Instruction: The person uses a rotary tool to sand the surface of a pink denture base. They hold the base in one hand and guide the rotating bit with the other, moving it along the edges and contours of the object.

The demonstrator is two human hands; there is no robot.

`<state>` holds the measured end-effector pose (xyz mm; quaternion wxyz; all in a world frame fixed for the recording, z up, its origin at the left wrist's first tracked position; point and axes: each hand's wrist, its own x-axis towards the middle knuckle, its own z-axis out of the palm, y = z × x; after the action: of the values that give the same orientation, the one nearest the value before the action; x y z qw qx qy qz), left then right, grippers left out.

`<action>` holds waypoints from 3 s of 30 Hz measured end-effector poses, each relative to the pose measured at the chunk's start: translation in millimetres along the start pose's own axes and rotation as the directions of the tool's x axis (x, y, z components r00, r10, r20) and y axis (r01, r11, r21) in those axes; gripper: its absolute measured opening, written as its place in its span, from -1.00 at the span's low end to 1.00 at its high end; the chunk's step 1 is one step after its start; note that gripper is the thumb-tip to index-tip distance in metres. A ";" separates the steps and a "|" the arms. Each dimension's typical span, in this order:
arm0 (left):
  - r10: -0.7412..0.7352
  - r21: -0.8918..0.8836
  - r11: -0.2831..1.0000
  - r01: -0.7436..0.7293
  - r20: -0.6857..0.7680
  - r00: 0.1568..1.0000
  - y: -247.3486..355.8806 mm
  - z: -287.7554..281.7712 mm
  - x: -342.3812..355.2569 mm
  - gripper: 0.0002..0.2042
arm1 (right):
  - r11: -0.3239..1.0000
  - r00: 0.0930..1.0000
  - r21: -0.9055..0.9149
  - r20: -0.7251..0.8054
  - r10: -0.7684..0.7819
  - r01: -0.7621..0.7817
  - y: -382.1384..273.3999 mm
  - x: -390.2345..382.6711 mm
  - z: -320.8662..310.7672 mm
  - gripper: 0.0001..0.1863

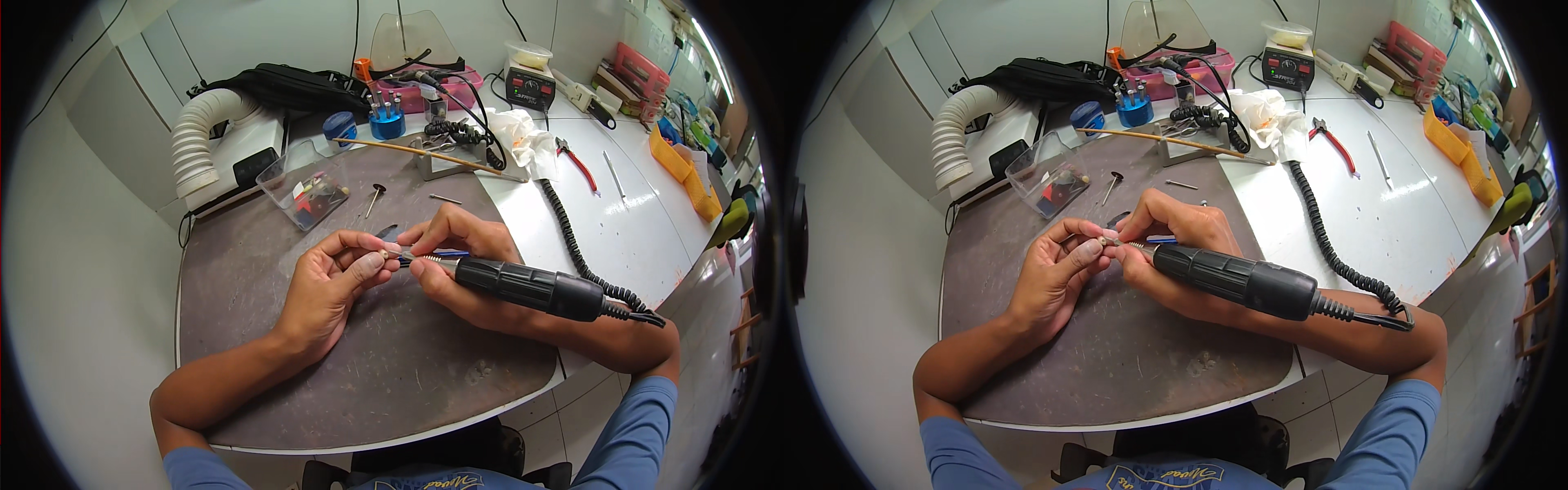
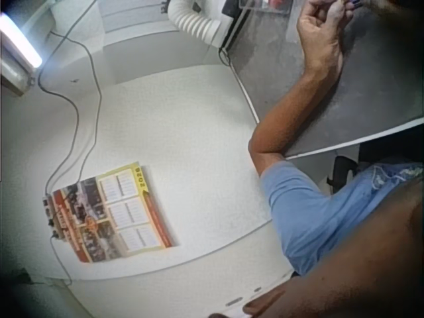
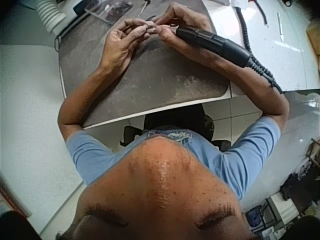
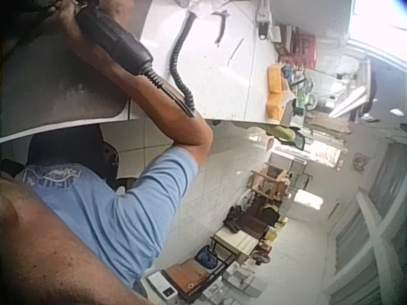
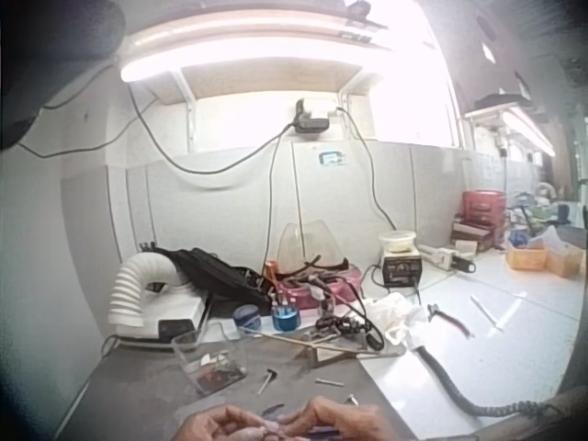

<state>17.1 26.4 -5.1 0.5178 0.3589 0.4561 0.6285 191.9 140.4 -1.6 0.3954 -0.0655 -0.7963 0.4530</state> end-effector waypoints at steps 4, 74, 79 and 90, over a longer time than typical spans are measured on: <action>-0.007 -0.016 1.000 0.007 0.006 1.000 0.2 0.4 0.1 -0.84 | 0.999 0.999 -0.003 0.000 -0.049 0.049 2.6 0.2 1.8 -0.84; 0.105 0.252 0.961 -0.112 0.042 0.994 -8.2 0.4 -2.5 -0.81 | 0.983 0.986 -0.090 0.074 -0.151 0.158 0.8 -2.1 4.5 -0.82; 0.114 0.233 0.965 -0.123 0.055 0.992 -7.1 1.7 -2.4 -0.83 | 0.997 0.998 -0.069 0.053 -0.043 0.047 -3.6 -2.2 2.8 -0.81; 0.090 0.267 0.958 -0.101 0.053 0.995 -7.0 1.0 -2.1 -0.80 | 0.997 0.996 -0.070 0.082 0.044 -0.038 -9.2 -1.2 1.3 -0.83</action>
<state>20.7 24.8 -11.4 0.4424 0.4601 0.5091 0.5775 194.1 133.6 4.5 0.3501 -0.0766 -0.8256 0.4359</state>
